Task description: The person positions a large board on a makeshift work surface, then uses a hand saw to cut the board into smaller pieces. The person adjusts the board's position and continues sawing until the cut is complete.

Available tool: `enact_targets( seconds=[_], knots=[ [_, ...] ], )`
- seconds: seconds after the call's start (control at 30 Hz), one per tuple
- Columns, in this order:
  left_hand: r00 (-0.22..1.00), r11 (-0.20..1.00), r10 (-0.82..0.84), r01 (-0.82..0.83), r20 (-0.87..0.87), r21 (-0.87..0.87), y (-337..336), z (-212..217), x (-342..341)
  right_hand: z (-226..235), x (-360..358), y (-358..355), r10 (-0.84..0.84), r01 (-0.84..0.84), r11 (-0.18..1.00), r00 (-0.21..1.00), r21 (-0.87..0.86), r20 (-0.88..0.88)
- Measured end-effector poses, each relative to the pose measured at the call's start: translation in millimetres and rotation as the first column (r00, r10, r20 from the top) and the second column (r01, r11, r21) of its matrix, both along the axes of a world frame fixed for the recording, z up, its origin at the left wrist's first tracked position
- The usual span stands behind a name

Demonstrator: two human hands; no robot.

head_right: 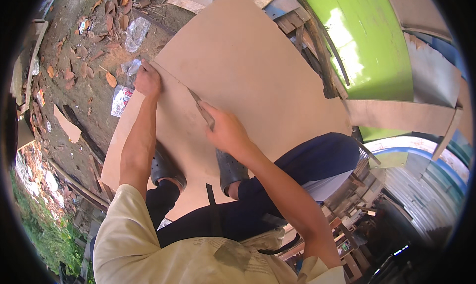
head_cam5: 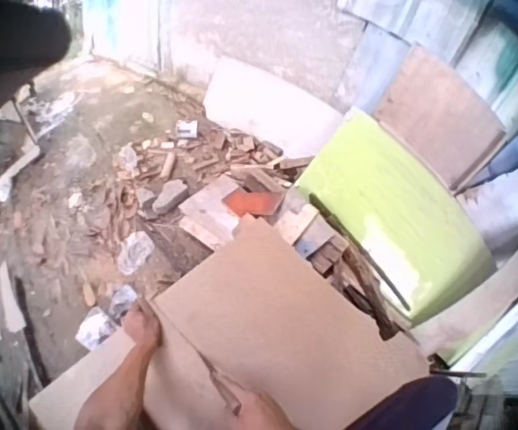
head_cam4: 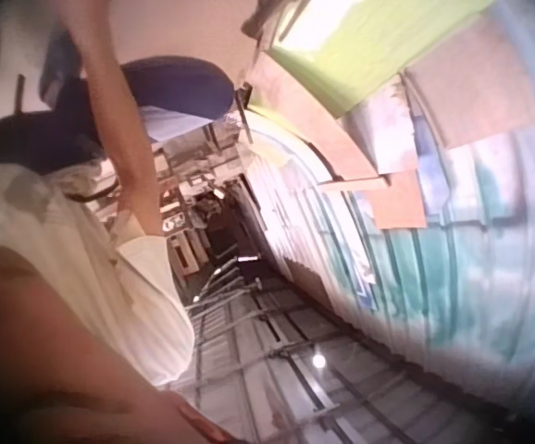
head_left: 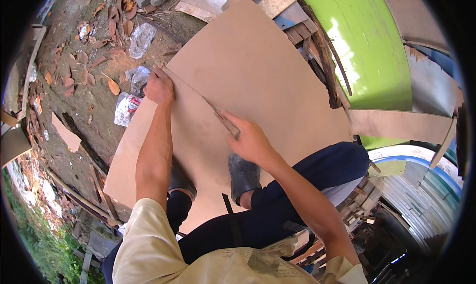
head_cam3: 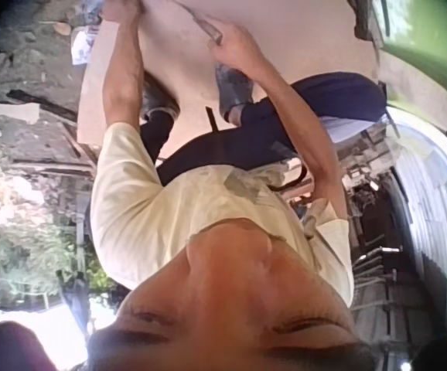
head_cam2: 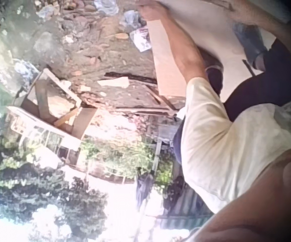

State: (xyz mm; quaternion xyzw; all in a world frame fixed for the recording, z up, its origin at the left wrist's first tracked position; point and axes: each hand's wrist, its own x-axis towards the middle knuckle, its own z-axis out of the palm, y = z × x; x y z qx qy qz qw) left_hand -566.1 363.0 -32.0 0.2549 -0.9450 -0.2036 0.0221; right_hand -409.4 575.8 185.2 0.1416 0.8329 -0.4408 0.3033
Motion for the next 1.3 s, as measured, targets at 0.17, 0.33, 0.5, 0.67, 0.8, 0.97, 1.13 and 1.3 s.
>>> enact_targets(
  seconds=[0.17,0.33,0.5,0.67,0.8,0.97,1.13,1.3],
  knots=[
    [1.0,1.0,0.011,-0.01,-0.012,0.017,1.5,7.2,-1.2,74.3,47.1,26.5,0.003,-0.005,1.0,0.993,-0.021,-0.12],
    [1.0,1.0,-0.009,0.009,0.012,0.001,8.5,0.4,4.0,-8.0,10.4,14.9,0.016,-0.018,0.997,1.0,0.073,0.025],
    [1.0,1.0,-0.011,0.011,-0.029,0.01,-5.5,-4.0,0.8,8.5,4.3,9.2,0.032,-0.032,0.999,0.999,0.019,0.006],
    [1.0,1.0,0.0,0.0,-0.013,-0.005,0.8,3.2,-3.9,80.6,66.3,45.6,0.046,-0.039,0.999,0.98,0.038,-0.195],
    [1.0,1.0,-0.008,0.008,-0.017,-0.02,-2.0,0.6,-3.0,40.5,23.8,34.9,0.048,-0.057,0.996,0.993,0.074,0.11],
    [0.998,0.999,-0.014,0.011,-0.057,-0.052,-2.9,-0.8,-3.6,-15.1,28.6,20.3,0.037,-0.032,0.998,0.992,0.046,-0.119],
    [0.998,0.998,-0.027,0.024,-0.049,-0.055,-0.1,1.1,-2.7,87.8,74.4,50.1,0.071,-0.072,0.995,0.997,0.068,0.007],
    [0.998,0.998,-0.032,0.03,-0.045,-0.056,4.0,0.0,-2.0,-0.3,51.6,35.4,0.091,-0.088,0.989,0.996,0.122,-0.019]
  ],
)
